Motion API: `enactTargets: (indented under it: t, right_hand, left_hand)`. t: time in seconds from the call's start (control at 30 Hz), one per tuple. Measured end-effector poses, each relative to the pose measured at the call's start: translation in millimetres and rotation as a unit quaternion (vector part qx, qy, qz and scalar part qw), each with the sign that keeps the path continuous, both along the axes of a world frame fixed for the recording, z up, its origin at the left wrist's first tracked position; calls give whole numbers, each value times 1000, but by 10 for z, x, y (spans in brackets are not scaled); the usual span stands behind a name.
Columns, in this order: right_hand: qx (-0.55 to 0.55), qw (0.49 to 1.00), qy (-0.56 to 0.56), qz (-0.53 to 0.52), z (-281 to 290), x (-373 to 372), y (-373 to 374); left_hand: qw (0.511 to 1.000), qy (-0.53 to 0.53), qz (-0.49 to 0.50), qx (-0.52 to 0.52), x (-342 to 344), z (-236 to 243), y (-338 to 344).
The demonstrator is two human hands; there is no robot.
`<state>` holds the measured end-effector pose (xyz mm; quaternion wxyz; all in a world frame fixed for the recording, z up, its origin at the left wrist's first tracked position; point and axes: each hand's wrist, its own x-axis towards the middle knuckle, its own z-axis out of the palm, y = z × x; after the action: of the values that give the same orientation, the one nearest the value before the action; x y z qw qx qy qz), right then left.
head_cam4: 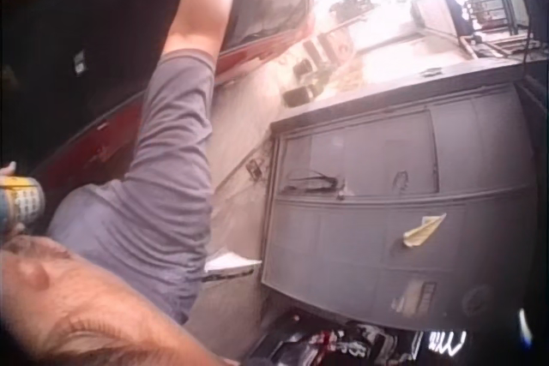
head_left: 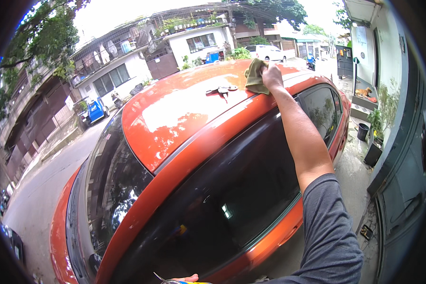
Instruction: The person cleans a scratch on the side of a red car with a cloth and then applies red paint to the scratch using a small brush. The person moves a light stand to better illuminate the area and continues to apply paint to the scratch. Finally, the person walks into a garage and places the paint can on a table.
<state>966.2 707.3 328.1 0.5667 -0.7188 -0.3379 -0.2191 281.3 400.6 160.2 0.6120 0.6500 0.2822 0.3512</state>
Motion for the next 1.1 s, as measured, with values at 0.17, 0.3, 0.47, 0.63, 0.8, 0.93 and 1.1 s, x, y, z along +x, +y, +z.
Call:
enactTargets:
  t: [0.17,0.3,0.47,0.63,0.8,0.93,1.1]
  right_hand:
    - [477,808,196,285,41,155,-1275]
    - [550,741,181,340,-636,8,-2834]
    - [377,890,125,222,-2777,-726,-3615]
    - [415,774,432,207,-4857,-2179,-4001]
    - [-145,968,180,99,-5288,-3896,-3507]
    - [-82,962,260,-12,-5542,-3424,-3096]
    - [-64,939,290,-175,-5226,-1055,-2808]
  left_hand:
    - [981,12,-126,146,-184,-384,294]
    - [994,-48,-89,28,268,-397,49]
    - [996,-11,-81,26,377,-485,-37]
    - [991,38,-130,-4,521,-732,-145]
    - [986,77,-144,-16,928,-756,-132]
    - [983,109,-147,8,993,-862,-159]
    - [984,88,-157,13,1120,-867,-175]
